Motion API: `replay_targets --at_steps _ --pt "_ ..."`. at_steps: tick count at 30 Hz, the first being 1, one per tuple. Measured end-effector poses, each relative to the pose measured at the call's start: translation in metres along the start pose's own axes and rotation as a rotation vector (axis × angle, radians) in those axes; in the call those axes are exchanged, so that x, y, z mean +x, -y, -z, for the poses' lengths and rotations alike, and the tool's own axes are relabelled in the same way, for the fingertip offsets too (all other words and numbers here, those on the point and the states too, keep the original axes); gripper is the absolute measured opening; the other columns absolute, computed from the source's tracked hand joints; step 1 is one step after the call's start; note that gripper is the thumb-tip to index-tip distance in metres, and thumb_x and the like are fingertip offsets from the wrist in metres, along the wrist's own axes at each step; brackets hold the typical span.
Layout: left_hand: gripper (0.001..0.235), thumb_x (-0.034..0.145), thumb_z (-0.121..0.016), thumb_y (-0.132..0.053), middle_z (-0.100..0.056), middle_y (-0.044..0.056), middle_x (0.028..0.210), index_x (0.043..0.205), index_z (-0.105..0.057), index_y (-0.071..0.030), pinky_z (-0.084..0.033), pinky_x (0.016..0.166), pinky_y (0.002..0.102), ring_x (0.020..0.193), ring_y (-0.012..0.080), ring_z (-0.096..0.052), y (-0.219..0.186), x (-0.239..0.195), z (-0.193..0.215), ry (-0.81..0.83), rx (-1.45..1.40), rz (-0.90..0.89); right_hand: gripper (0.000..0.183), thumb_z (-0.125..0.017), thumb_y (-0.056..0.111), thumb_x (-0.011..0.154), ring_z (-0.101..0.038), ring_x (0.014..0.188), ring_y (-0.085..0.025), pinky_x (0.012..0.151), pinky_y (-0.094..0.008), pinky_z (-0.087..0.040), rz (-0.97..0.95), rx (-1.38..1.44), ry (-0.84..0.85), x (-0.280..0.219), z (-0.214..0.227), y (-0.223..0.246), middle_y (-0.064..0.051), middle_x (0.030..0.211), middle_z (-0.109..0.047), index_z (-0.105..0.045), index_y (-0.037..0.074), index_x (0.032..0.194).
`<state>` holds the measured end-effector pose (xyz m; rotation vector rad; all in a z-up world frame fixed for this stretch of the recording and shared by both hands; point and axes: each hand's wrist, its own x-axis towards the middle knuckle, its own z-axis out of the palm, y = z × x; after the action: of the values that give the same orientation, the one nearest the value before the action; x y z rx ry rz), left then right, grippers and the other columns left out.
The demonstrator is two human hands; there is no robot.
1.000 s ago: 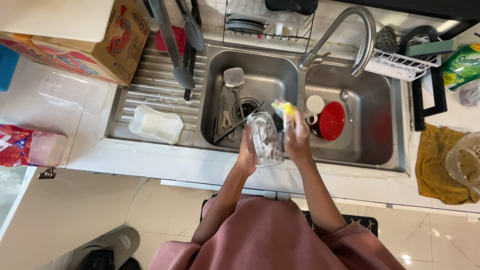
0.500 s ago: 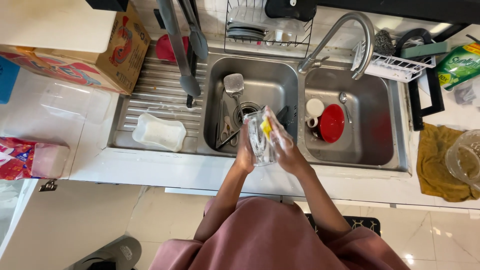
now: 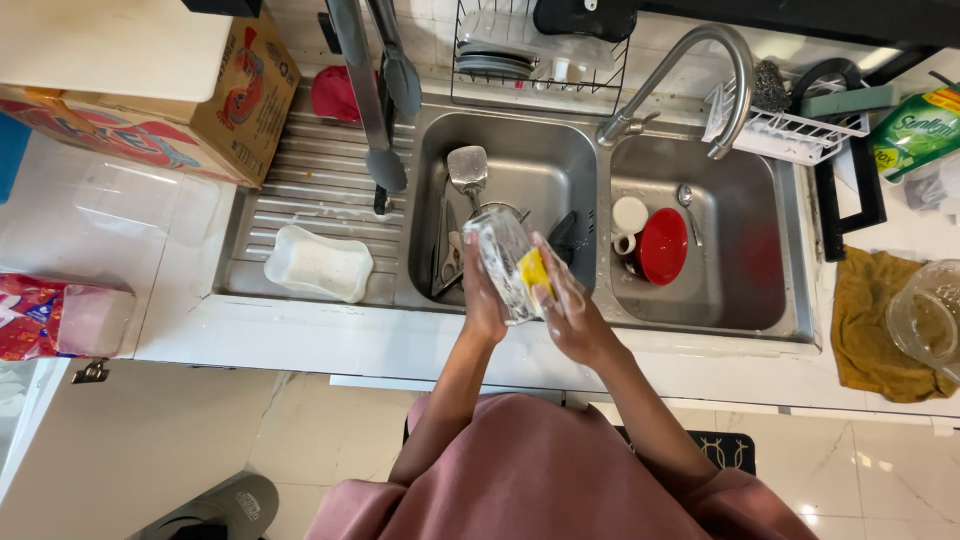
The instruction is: The person washes a clear glass mug using a yellow sponge and soap at a double-basin kitchen sink. They scrub the mug thoroughly, rinse it under running water, and then place it on a dish rack to dry.
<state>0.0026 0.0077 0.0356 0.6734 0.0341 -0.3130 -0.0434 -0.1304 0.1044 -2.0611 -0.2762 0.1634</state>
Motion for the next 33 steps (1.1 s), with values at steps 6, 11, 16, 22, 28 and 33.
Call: replay_targets --at_steps 6,11,16,22,28,33 --pt "0.081 0.099 -0.031 -0.068 -0.031 0.009 0.164 0.161 -0.025 -0.017 -0.031 0.122 0.050 0.150 0.0303 -0.035 0.019 0.018 0.046 -0.186 -0.188 -0.214 0.054 -0.045 0.031 0.108 -0.061 0.130 -0.026 0.111 -0.040 -0.046 -0.150 0.109 -0.175 -0.024 -0.025 -0.052 -0.013 0.140 -0.065 -0.045 0.003 0.154" --pt "0.080 0.099 -0.033 -0.069 -0.033 0.008 0.162 0.160 -0.024 -0.018 -0.033 0.122 0.048 0.149 0.0287 -0.036 0.040 0.028 0.072 -0.132 -0.109 -0.304 0.046 -0.052 0.037 0.109 -0.060 0.118 -0.019 0.105 -0.035 -0.046 -0.411 1.208 -0.439 -0.021 -0.040 -0.088 -0.009 0.127 -0.065 -0.057 0.000 0.136" --pt "0.082 0.101 -0.043 -0.066 -0.046 0.014 0.149 0.156 -0.034 -0.006 -0.038 0.116 0.050 0.137 0.0312 -0.046 0.047 0.025 0.067 -0.120 -0.154 -0.258 0.046 -0.052 0.040 0.100 -0.060 0.121 -0.019 0.105 -0.036 -0.046 -0.537 1.402 -0.349 -0.013 -0.035 -0.059 -0.004 0.131 -0.065 -0.054 0.011 0.136" --pt "0.064 0.104 -0.045 -0.052 -0.053 0.009 0.146 0.150 -0.043 -0.007 -0.038 0.118 0.044 0.137 0.0244 -0.049 0.049 0.028 0.075 0.027 -0.024 -0.252 0.038 -0.057 0.039 0.101 -0.063 0.117 -0.018 0.103 -0.035 -0.048 -0.500 1.483 -0.255 -0.004 -0.031 -0.054 -0.003 0.126 -0.068 -0.062 0.014 0.129" --pt "0.051 0.109 -0.042 -0.041 -0.055 0.004 0.144 0.148 -0.049 -0.008 -0.038 0.114 0.034 0.134 0.0147 -0.051 0.000 0.018 0.055 0.103 0.205 -0.006 0.032 -0.060 0.034 0.104 -0.067 0.105 -0.017 0.094 -0.033 -0.054 -0.397 1.295 -0.450 0.002 -0.023 -0.065 -0.006 0.112 -0.070 -0.065 0.006 0.118" --pt "0.034 0.110 -0.059 -0.024 -0.061 0.010 0.115 0.136 -0.059 -0.003 -0.047 0.081 0.031 0.096 0.0154 -0.056 -0.007 -0.003 0.032 -0.278 0.629 -0.332 0.027 -0.060 0.022 0.105 -0.066 0.105 -0.009 0.092 -0.024 -0.055 -0.043 0.796 -0.704 -0.002 -0.041 -0.103 -0.008 0.117 -0.070 -0.061 0.001 0.121"
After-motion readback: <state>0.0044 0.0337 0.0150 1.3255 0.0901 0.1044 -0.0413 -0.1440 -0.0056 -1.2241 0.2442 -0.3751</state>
